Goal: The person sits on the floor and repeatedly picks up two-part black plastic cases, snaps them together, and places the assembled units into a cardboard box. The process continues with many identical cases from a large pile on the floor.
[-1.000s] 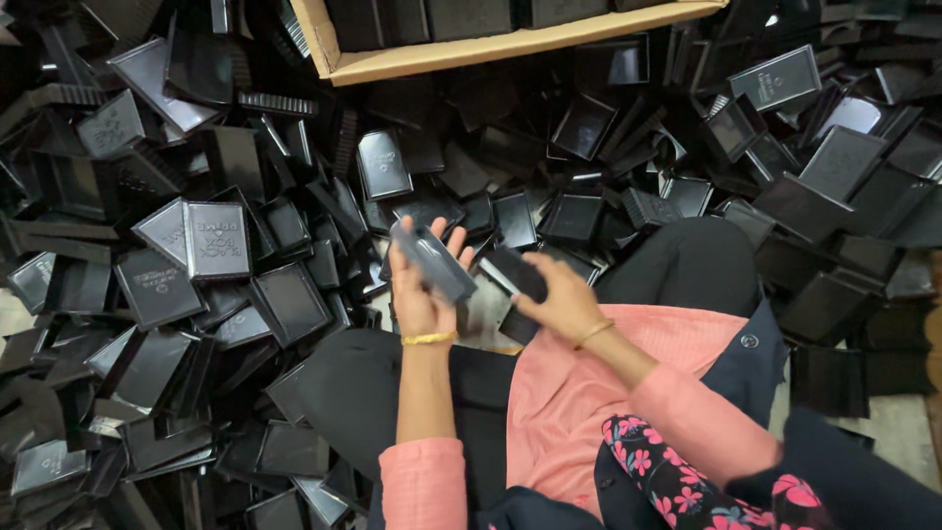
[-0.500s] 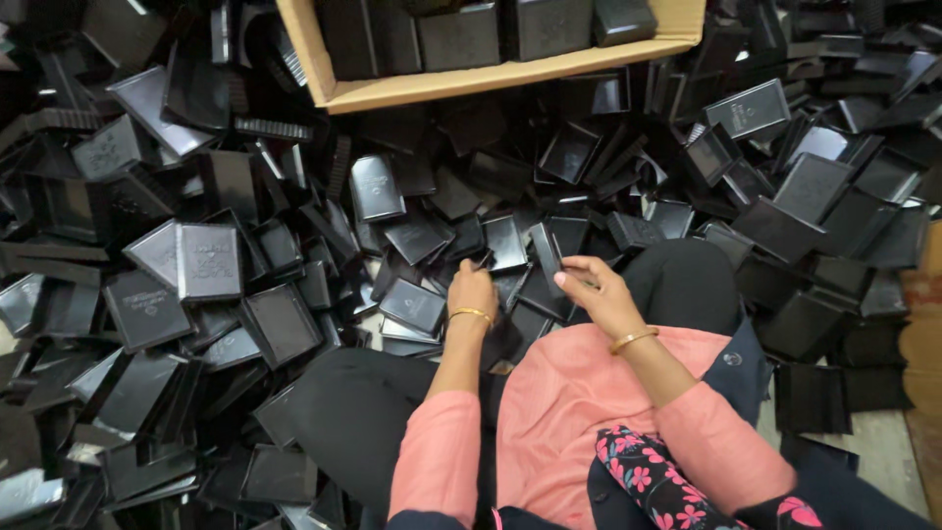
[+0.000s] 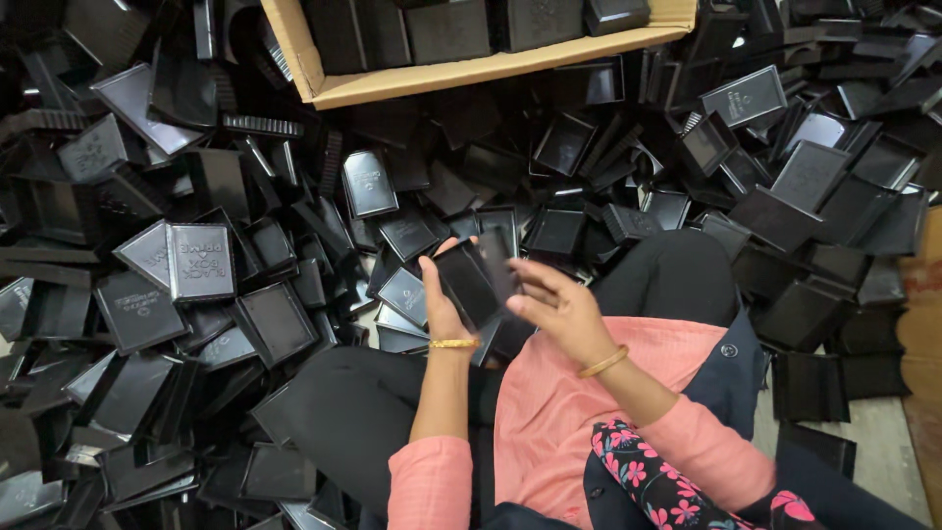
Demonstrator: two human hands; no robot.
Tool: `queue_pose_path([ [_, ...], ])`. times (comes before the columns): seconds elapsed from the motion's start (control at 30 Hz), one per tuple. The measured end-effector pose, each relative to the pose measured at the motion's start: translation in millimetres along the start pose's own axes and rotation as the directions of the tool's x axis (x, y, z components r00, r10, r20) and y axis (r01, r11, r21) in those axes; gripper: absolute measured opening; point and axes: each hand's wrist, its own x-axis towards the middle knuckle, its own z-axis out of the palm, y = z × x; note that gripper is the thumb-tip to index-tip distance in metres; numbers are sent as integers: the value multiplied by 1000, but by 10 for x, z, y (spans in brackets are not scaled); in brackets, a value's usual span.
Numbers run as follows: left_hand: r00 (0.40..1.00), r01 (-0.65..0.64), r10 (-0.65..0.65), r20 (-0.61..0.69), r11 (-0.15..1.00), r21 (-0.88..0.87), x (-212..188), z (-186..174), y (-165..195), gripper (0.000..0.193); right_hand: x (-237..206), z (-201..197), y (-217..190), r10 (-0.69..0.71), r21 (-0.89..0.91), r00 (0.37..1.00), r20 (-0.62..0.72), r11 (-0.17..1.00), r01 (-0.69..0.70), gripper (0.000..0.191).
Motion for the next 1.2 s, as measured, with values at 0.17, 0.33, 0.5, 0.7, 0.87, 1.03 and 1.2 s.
queue_pose_path([
  [0.17, 999, 18, -13, -34, 988, 154, 0, -134, -103, 52, -82, 182, -108, -49, -200, 998, -29, 979, 42, 54],
  [0.33, 990, -142, 139, 34, 922, 359, 13, -182, -191, 47, -139, 225, -227, -113, -281, 992, -50, 955, 94, 55],
  [0.5, 978, -207, 189, 88, 928, 310, 6, -199, -266, 49, -134, 290, -135, -170, -472, 985, 5, 869, 152, 55],
  [0.7, 965, -260, 203, 166, 652, 713, 146, -324, -120, 55, 94, -97, -41, 325, -63, 913, 248, 945, -320, 43],
  [0.87, 845, -238, 505, 173, 65, 969, 226, -400, -142, 47, 62, -193, 8, 255, -152, 929, 270, 964, -220, 38],
  [1.03, 705, -249, 681, 201, -28, 968, 152, -479, -157, 48, -221, 308, 28, -148, -415, 987, 64, 895, 161, 44],
  [1.2, 765, -237, 638, 88, 153, 959, 150, -550, -24, 60, -33, 346, -636, -145, -709, 955, 259, 643, 290, 46],
])
